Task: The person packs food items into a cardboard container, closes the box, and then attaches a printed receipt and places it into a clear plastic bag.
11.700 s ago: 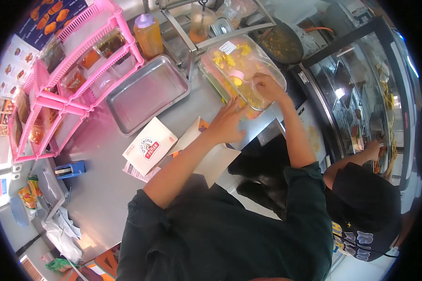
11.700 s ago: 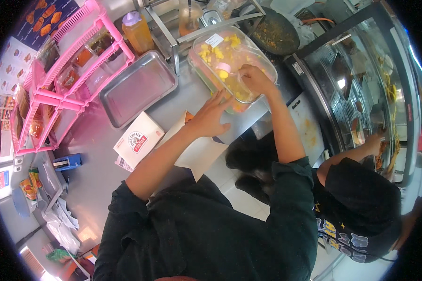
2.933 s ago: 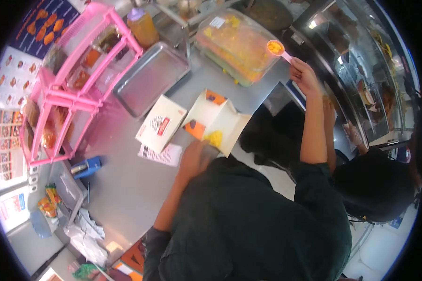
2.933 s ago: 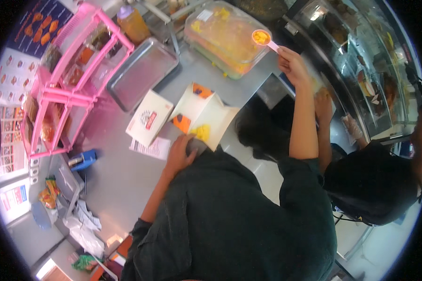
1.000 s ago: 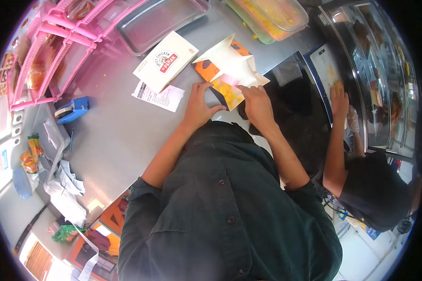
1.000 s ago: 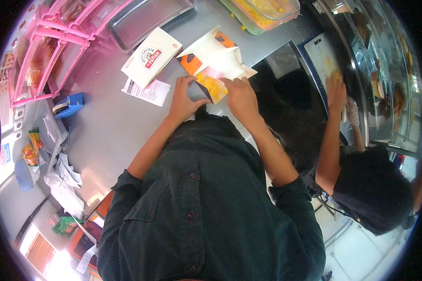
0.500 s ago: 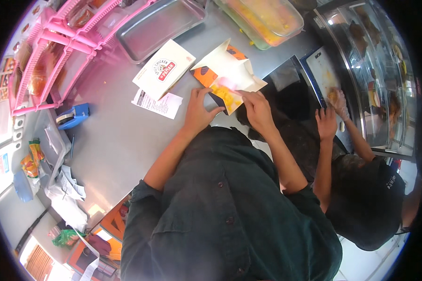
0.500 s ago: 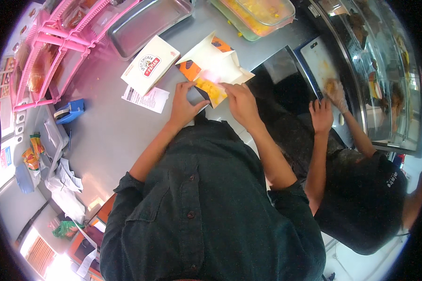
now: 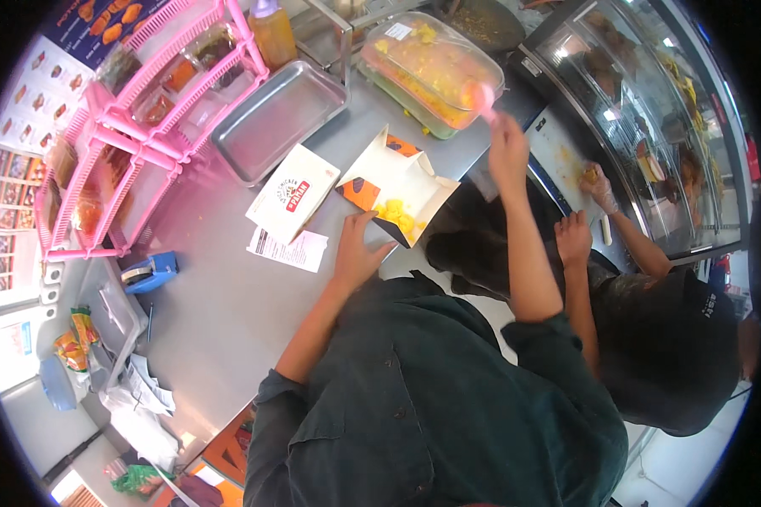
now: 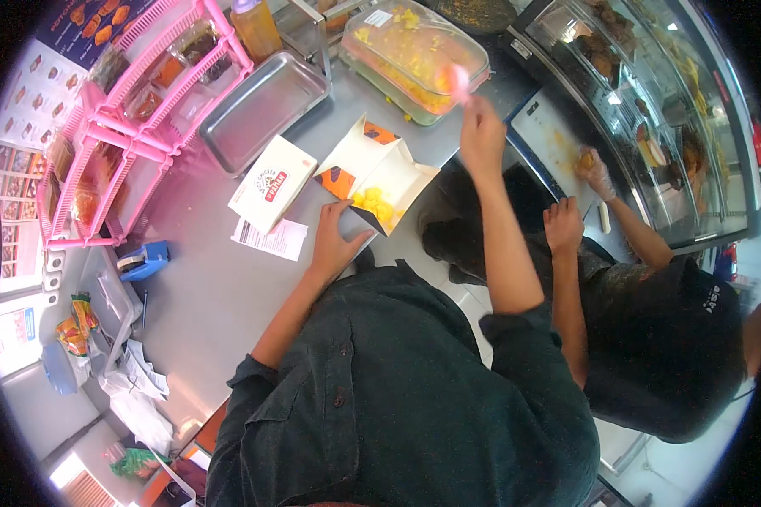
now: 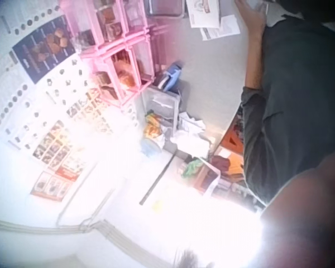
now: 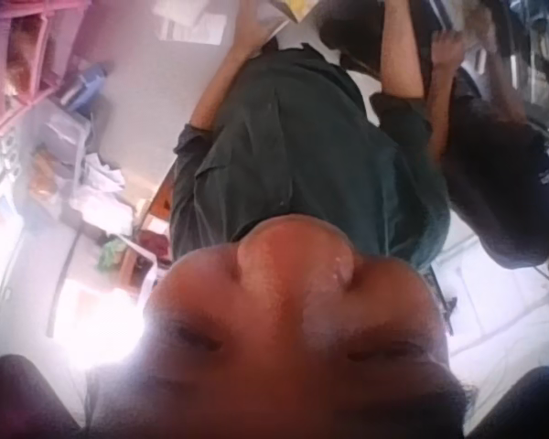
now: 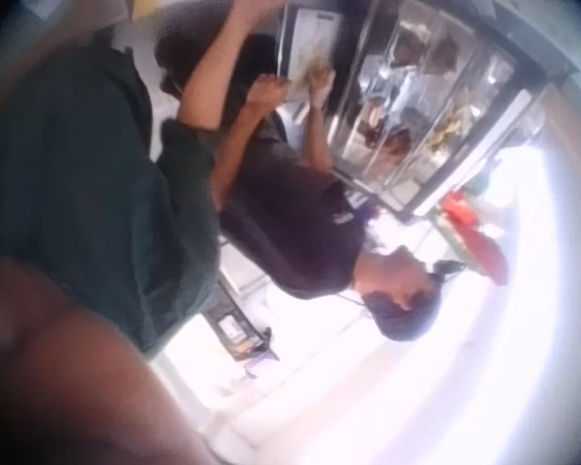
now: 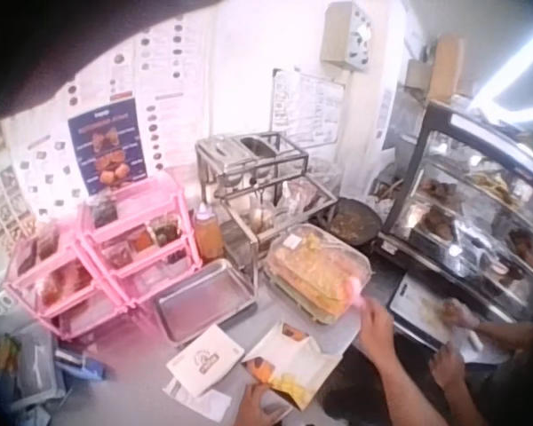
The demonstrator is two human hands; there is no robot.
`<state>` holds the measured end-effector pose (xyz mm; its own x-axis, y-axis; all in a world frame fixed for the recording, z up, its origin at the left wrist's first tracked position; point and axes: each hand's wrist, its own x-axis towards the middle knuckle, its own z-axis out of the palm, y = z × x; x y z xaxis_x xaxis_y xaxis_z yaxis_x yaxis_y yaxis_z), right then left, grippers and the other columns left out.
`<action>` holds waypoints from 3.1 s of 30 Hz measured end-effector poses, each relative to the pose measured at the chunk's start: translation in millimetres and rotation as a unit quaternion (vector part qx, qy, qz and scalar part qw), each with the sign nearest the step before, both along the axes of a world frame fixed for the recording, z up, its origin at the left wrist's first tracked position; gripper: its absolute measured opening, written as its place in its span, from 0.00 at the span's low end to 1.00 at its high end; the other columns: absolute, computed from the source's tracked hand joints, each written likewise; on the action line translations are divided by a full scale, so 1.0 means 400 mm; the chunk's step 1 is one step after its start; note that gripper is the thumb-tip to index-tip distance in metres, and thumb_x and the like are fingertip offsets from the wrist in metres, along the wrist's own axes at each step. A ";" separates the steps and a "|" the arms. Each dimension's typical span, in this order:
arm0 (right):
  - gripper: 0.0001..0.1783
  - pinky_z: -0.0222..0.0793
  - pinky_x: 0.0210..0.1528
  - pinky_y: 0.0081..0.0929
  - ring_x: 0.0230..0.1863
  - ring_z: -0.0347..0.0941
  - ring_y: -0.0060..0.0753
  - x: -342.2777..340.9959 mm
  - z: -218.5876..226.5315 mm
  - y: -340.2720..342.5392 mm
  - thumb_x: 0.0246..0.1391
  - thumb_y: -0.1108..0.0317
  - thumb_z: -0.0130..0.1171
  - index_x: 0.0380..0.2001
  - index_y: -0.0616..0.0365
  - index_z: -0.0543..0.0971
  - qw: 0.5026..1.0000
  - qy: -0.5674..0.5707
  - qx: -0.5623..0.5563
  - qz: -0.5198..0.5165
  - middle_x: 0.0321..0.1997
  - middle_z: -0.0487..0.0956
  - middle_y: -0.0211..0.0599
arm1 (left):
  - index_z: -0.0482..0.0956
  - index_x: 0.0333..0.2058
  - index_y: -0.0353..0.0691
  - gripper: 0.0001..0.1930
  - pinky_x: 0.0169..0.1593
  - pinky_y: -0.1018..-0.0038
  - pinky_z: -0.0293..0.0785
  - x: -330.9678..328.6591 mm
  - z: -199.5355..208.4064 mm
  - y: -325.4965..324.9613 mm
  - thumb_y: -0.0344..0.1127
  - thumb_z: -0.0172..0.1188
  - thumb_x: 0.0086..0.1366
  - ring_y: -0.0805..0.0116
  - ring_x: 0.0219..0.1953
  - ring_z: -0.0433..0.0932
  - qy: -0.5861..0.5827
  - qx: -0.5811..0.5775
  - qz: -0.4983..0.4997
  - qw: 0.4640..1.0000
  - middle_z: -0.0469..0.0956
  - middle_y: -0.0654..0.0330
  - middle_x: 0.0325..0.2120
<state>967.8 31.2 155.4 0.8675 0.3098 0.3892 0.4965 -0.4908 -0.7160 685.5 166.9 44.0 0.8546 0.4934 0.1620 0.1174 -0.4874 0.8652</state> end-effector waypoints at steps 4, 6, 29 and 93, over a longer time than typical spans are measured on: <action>0.19 0.73 0.45 0.41 0.39 0.79 0.52 0.281 -0.055 -0.016 0.59 0.59 0.56 0.49 0.59 0.79 0.989 -0.077 -0.124 -0.028 0.37 0.82 0.51 | 0.67 0.58 0.38 0.36 0.58 0.61 0.67 0.000 0.002 -0.009 0.35 0.73 0.51 0.46 0.55 0.69 -0.013 -0.029 -0.031 0.999 0.68 0.46 0.51; 0.22 0.73 0.47 0.46 0.44 0.78 0.57 0.336 -0.064 -0.035 0.57 0.55 0.58 0.50 0.55 0.80 0.966 -0.072 -0.232 -0.089 0.43 0.80 0.52 | 0.66 0.59 0.38 0.36 0.59 0.61 0.67 -0.001 0.006 -0.005 0.33 0.72 0.51 0.45 0.55 0.69 -0.026 -0.042 -0.045 0.998 0.68 0.46 0.51; 0.08 0.69 0.35 0.29 0.31 0.74 0.39 -0.776 -0.055 0.205 0.58 0.74 0.56 0.40 0.62 0.80 0.870 0.158 -0.013 0.467 0.32 0.76 0.42 | 0.71 0.26 0.37 0.07 0.25 0.65 0.66 -0.567 -0.015 0.101 0.28 0.62 0.56 0.58 0.17 0.70 0.084 -0.075 0.282 0.953 0.66 0.54 0.13; 0.16 0.71 0.54 0.40 0.51 0.76 0.50 -1.012 -0.277 -0.389 0.59 0.57 0.52 0.43 0.52 0.83 0.850 0.345 -0.393 0.059 0.46 0.82 0.43 | 0.73 0.56 0.32 0.26 0.44 0.67 0.78 -0.456 0.649 1.313 0.29 0.61 0.57 0.57 0.42 0.81 -0.206 0.071 0.388 0.896 0.79 0.46 0.46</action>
<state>563.1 -124.3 44.4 0.7501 0.3398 -0.5673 0.1699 -0.9281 -0.3313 503.2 692.0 303.7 0.1173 0.8622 0.4927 0.1534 -0.5059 0.8488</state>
